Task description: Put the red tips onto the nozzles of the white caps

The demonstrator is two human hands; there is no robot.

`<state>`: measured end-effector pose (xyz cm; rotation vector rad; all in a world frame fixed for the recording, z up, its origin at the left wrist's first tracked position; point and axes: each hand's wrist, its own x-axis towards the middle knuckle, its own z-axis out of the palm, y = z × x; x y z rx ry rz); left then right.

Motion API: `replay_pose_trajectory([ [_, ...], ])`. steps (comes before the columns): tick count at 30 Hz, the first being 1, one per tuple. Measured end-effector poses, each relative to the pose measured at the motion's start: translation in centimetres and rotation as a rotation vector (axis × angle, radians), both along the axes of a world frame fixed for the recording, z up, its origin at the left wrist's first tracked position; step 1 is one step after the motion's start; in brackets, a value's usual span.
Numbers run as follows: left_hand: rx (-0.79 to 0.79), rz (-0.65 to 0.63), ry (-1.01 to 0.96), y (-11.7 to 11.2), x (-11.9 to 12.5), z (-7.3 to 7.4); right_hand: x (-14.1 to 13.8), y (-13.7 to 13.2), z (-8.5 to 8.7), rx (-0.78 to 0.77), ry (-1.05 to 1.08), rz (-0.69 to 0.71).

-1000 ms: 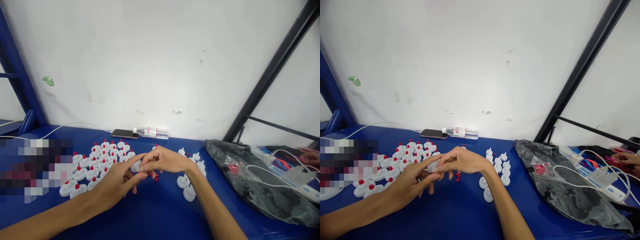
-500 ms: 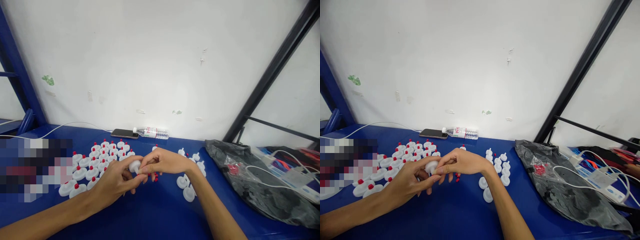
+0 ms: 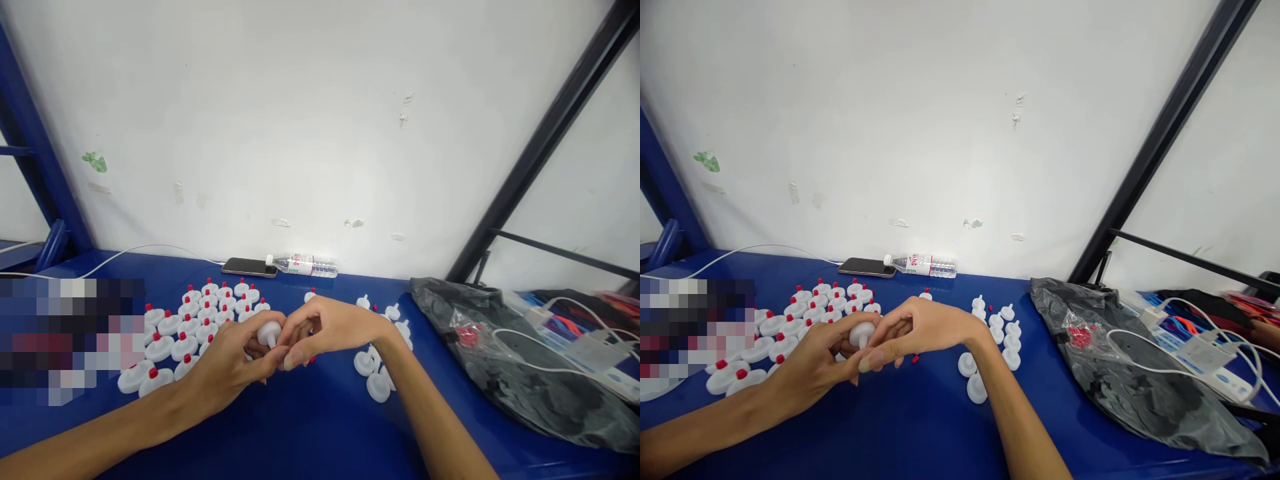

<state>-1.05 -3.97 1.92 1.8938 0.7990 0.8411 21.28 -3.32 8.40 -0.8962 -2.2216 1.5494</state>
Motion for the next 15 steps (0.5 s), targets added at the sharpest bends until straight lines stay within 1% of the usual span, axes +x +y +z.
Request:
replay_pose_trajectory([
  [4, 0.035, 0.001, 0.007, 0.10, -0.10, 0.08, -0.06, -0.06, -0.46, -0.047, 0.032, -0.032],
  [7, 0.069, 0.008, 0.018, 0.20, -0.25, -0.03, -0.17, 0.03, -0.72, -0.036, 0.034, -0.059],
  [12, 0.089, 0.051, 0.008, 0.44, -0.39, -0.12, -0.35, 0.09, -0.48, 0.021, 0.013, -0.080],
  [15, 0.042, 0.078, -0.021, 0.67, -0.19, 0.02, -0.37, 0.11, -0.22, 0.139, -0.005, -0.176],
])
